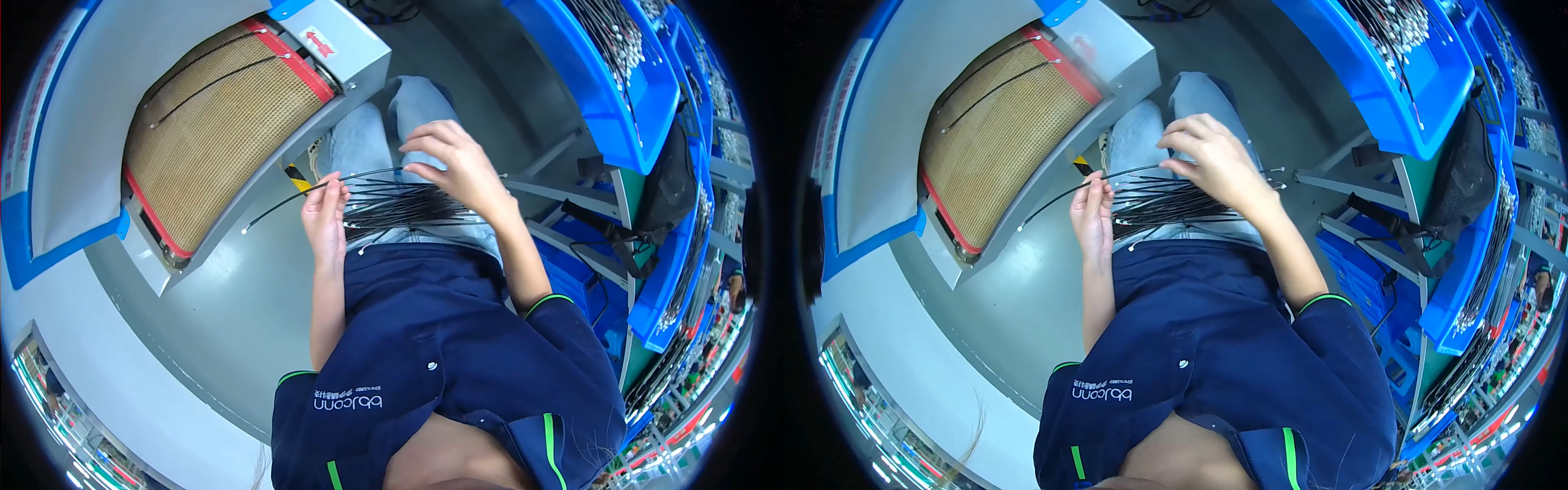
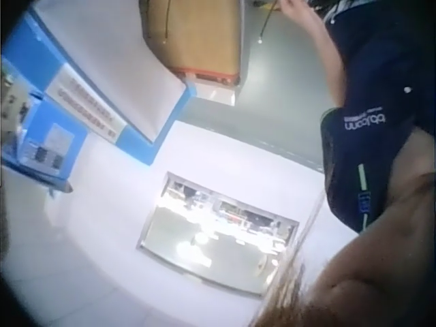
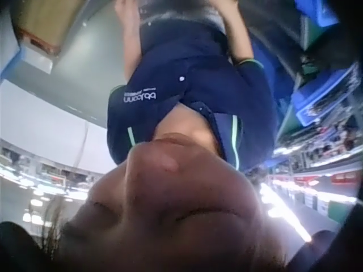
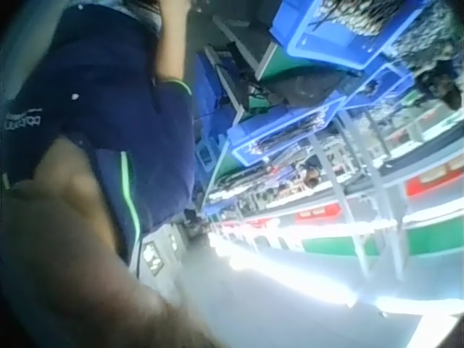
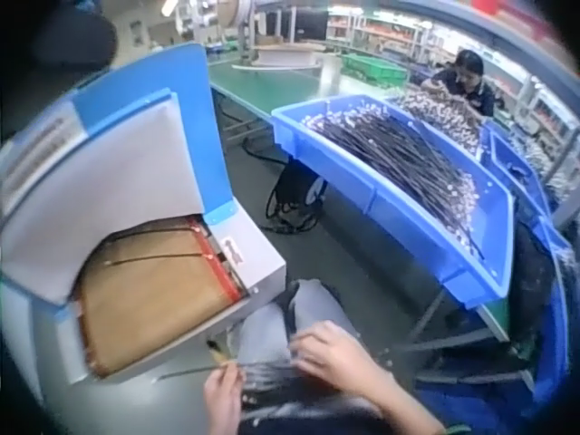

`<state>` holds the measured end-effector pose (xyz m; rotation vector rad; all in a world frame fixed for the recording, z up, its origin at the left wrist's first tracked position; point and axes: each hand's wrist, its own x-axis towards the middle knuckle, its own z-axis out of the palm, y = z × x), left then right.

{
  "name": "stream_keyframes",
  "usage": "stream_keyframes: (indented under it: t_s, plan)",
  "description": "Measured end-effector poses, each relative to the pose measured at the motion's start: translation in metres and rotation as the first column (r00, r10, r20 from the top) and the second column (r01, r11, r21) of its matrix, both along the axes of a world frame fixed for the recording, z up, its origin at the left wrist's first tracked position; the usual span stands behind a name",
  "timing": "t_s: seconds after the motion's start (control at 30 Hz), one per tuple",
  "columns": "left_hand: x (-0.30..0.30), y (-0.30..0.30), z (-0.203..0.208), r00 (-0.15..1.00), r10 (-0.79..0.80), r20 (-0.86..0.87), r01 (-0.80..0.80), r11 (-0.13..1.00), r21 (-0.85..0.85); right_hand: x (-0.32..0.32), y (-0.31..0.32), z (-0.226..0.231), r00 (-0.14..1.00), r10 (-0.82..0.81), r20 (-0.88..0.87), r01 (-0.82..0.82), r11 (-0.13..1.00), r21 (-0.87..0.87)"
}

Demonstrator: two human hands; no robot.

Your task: The person applies heat-shrink tubes onto electrical wires using a thermal machine, shrinking the tubes into place.

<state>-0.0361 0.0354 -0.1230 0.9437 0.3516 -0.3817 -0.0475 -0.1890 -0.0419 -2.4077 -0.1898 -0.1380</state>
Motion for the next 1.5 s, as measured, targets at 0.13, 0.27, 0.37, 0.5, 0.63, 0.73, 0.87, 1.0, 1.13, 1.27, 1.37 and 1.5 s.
stream_keyframes:
  t_s: [0.13,0.27,0.37,0.5,0.63,0.73,0.87,1.0,1.13,1.27,1.37,1.5]
  plan:
    - [0.013,0.028,0.018,1.0,0.008,0.009,-0.008,1.0,-0.018,0.027,0.067,0.001,0.994,0.103,0.047,-0.1,0.993,-0.062]
    - [0.028,0.062,0.025,0.999,0.037,-0.023,-0.037,0.999,0.006,0.046,0.111,-0.006,0.99,0.134,0.05,-0.13,0.988,-0.087]
    - [0.038,0.086,0.025,0.998,0.058,-0.008,-0.058,0.998,-0.005,0.06,0.136,-0.005,0.985,0.166,0.05,-0.16,0.98,-0.118]
    - [0.056,0.113,0.029,0.997,0.082,-0.007,-0.082,0.997,0.005,0.08,0.168,0.003,0.976,0.178,0.127,-0.161,0.978,-0.133]
    - [0.073,0.135,0.037,0.994,0.112,0.021,-0.112,0.994,0.015,0.1,0.196,0.007,0.97,0.174,0.17,-0.155,0.981,-0.12]
    - [0.088,0.152,0.039,0.991,0.119,0.06,-0.119,0.993,-0.002,0.121,0.215,0.009,0.962,0.153,0.227,-0.13,0.985,-0.109]
    - [0.098,0.164,0.044,0.996,0.068,0.063,-0.07,0.997,0.037,0.158,0.237,0.011,0.956,0.139,0.258,-0.121,0.989,-0.085]
    - [0.075,0.165,0.036,0.943,-0.296,0.152,0.237,0.917,0.321,0.202,0.26,0.009,0.965,0.125,0.232,-0.101,0.988,-0.114]
    - [0.043,0.161,0.016,0.838,-0.492,0.234,0.347,0.813,0.467,0.239,0.276,-0.002,0.972,0.109,0.207,-0.086,0.99,-0.114]
    - [0.043,0.161,0.068,0.758,-0.624,0.191,0.387,0.666,0.638,0.257,0.277,-0.011,0.988,0.081,0.132,-0.063,0.989,-0.135]
    - [0.048,0.163,0.098,0.621,-0.759,0.198,0.497,0.576,0.649,0.255,0.268,-0.018,0.983,0.074,0.169,-0.049,0.988,-0.149]
    - [0.064,0.166,0.126,0.156,-0.84,0.52,0.798,0.418,0.435,0.223,0.245,-0.002,0.97,0.096,0.222,-0.137,0.975,0.175]
